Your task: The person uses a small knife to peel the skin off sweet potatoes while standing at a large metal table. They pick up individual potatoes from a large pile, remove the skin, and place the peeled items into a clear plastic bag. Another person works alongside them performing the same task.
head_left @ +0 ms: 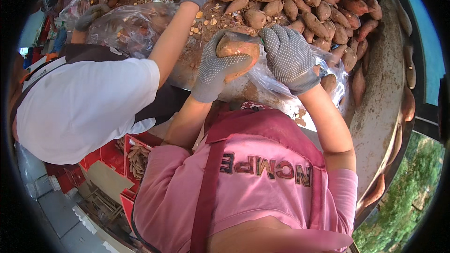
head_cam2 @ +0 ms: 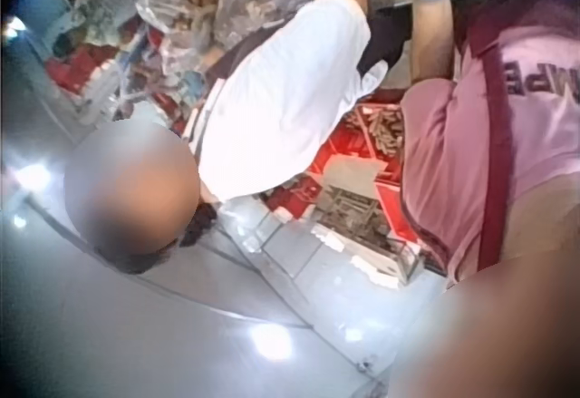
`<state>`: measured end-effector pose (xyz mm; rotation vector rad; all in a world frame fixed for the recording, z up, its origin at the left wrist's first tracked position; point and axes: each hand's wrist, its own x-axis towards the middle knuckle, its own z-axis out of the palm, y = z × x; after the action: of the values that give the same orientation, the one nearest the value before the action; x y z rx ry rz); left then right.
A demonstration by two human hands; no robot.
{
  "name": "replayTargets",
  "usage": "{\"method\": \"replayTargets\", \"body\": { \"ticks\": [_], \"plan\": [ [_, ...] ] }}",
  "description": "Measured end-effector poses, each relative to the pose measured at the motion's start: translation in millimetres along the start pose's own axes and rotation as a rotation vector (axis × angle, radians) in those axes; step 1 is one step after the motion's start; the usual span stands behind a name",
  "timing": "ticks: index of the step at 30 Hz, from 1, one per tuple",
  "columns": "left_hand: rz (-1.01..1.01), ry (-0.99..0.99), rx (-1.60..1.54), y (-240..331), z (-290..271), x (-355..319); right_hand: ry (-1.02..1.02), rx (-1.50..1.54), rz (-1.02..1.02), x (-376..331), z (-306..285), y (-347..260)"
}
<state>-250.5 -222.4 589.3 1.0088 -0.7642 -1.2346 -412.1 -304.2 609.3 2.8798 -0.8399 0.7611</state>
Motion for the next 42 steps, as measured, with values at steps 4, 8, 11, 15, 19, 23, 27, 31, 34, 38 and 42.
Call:
{"method": "replayTargets", "body": {
  "ticks": [4, 8, 11, 15, 19, 23, 27, 31, 34, 38, 42],
  "plan": [
    [0.016, 0.052, 0.067, -8, -7, 5, -0.050, 0.092, 0.080, -2, 16, 2],
    [0.016, 0.095, 0.060, -13, -12, 3, -0.030, 0.239, 0.101, 0, 19, 0],
    [0.068, 0.107, 0.183, -19, -21, 8, -0.028, 0.267, 0.076, 1, 24, 5],
    [0.035, 0.118, 0.212, -18, -21, 7, -0.008, 0.272, 0.068, 1, 29, 7],
    [0.080, 0.045, 0.027, -10, -21, -6, -0.259, 0.192, 0.417, -7, 43, 45],
    [0.149, 0.079, 0.026, 8, -9, -8, 0.131, 0.282, 0.404, -19, 39, 78],
    [0.613, 0.009, 0.909, 4, -3, 16, 0.126, 0.833, 0.753, -9, 23, 44],
    [0.609, -0.006, 0.920, 2, 12, 14, 0.221, 1.245, 0.727, -11, 19, 18],
    [0.632, -0.100, 1.026, 3, 23, 19, 0.153, 1.332, 0.681, -18, 30, 6],
    [0.576, -0.072, 0.882, -5, 26, 22, 0.361, 0.981, 0.559, -12, 17, -9],
    [0.497, -0.315, 0.764, -13, 25, 29, 0.448, 0.758, 0.589, -31, 36, 12]
  ]
}}
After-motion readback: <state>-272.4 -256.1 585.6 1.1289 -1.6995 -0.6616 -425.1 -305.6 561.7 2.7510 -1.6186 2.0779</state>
